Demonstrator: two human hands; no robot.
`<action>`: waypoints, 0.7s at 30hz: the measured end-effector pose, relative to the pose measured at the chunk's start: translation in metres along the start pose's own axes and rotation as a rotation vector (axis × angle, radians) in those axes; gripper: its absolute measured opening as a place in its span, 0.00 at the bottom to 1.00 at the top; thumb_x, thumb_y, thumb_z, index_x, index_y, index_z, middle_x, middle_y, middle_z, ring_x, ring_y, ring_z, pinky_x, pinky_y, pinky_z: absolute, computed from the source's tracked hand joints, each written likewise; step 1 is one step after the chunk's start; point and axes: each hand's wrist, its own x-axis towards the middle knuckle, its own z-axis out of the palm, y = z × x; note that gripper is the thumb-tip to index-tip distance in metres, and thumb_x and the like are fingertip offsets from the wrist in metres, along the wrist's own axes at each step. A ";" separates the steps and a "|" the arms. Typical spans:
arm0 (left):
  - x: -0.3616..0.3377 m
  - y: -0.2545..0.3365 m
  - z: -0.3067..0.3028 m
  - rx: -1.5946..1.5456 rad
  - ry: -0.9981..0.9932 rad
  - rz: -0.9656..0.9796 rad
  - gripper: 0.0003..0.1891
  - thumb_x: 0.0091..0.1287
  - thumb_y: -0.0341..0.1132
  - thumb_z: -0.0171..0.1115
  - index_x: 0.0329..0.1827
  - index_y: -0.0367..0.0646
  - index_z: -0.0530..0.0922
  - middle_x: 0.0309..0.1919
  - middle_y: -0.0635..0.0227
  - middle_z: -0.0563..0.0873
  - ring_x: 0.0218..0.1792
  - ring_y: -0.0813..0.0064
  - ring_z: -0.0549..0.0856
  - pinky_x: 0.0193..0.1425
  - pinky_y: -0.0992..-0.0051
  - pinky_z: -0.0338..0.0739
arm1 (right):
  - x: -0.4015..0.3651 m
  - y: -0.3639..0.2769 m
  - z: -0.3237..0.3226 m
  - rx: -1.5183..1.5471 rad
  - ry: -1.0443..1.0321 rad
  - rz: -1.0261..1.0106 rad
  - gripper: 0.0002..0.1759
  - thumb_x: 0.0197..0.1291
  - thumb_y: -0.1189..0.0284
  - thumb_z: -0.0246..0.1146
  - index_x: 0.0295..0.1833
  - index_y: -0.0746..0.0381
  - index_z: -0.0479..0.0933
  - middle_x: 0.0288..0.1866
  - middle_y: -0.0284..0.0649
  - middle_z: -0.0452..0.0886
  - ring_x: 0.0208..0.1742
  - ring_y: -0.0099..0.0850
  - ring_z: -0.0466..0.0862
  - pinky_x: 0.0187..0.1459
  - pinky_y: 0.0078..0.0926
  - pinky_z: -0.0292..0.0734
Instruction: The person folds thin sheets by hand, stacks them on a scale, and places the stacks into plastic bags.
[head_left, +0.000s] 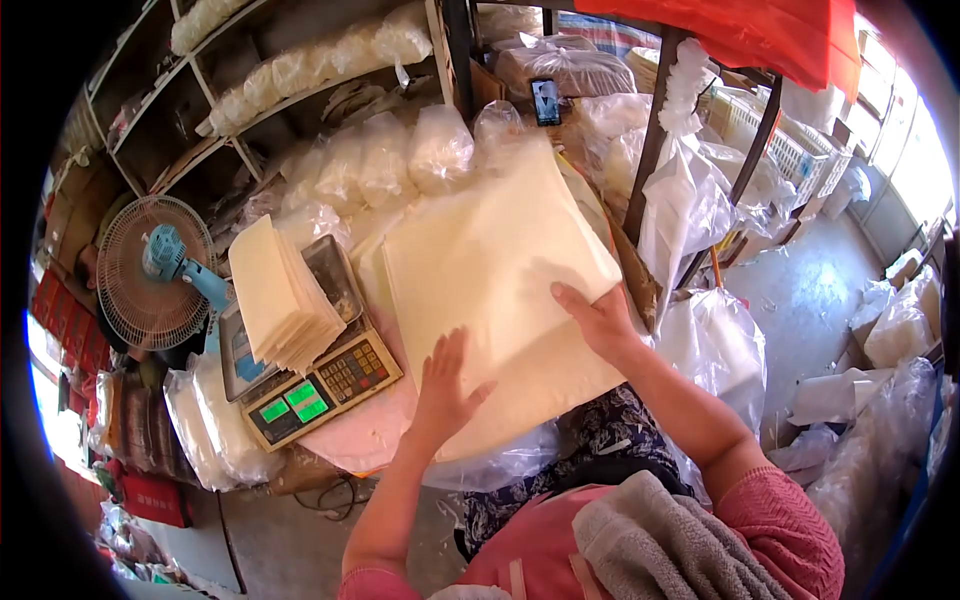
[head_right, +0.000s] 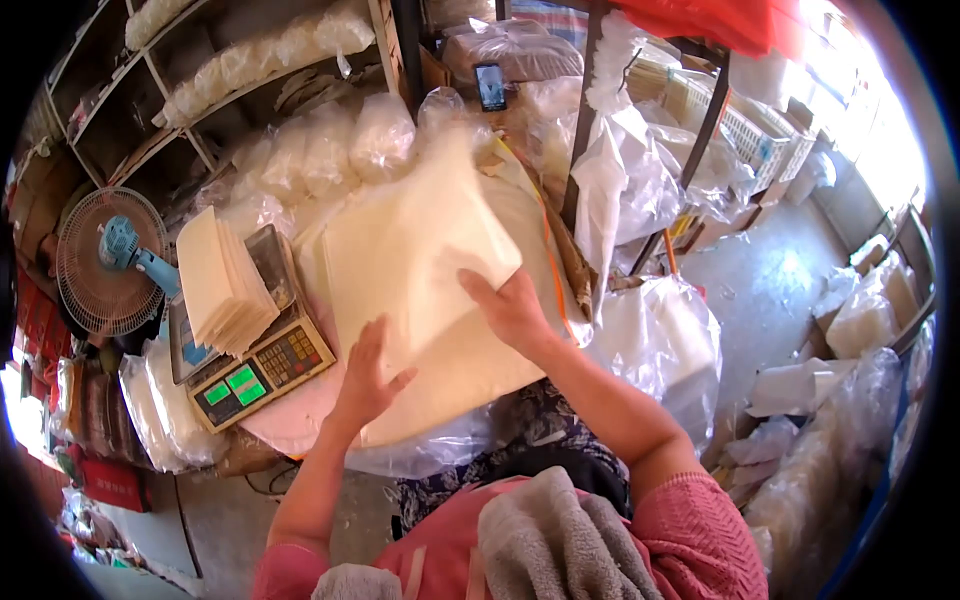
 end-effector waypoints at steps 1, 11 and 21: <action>0.001 0.000 -0.005 -0.134 0.087 -0.035 0.45 0.56 0.36 0.71 0.75 0.41 0.53 0.69 0.50 0.64 0.70 0.51 0.64 0.71 0.62 0.61 | -0.010 -0.036 -0.001 -0.245 -0.106 -0.033 0.18 0.62 0.73 0.60 0.57 0.64 0.75 0.53 0.43 0.80 0.52 0.35 0.82 0.52 0.33 0.80; -0.050 -0.063 0.012 -0.242 -0.009 0.077 0.21 0.66 0.31 0.59 0.62 0.42 0.75 0.64 0.60 0.75 0.68 0.69 0.67 0.72 0.70 0.59 | -0.021 0.102 -0.043 -0.475 -0.690 -0.461 0.23 0.54 0.78 0.63 0.59 0.58 0.78 0.63 0.45 0.76 0.66 0.42 0.73 0.67 0.35 0.66; -0.014 -0.035 0.028 -0.278 0.159 -0.492 0.34 0.59 0.43 0.68 0.68 0.44 0.67 0.65 0.56 0.71 0.64 0.55 0.70 0.69 0.53 0.61 | 0.024 0.114 -0.025 -0.647 -0.158 0.192 0.27 0.55 0.62 0.67 0.56 0.68 0.74 0.47 0.52 0.82 0.48 0.45 0.81 0.50 0.36 0.75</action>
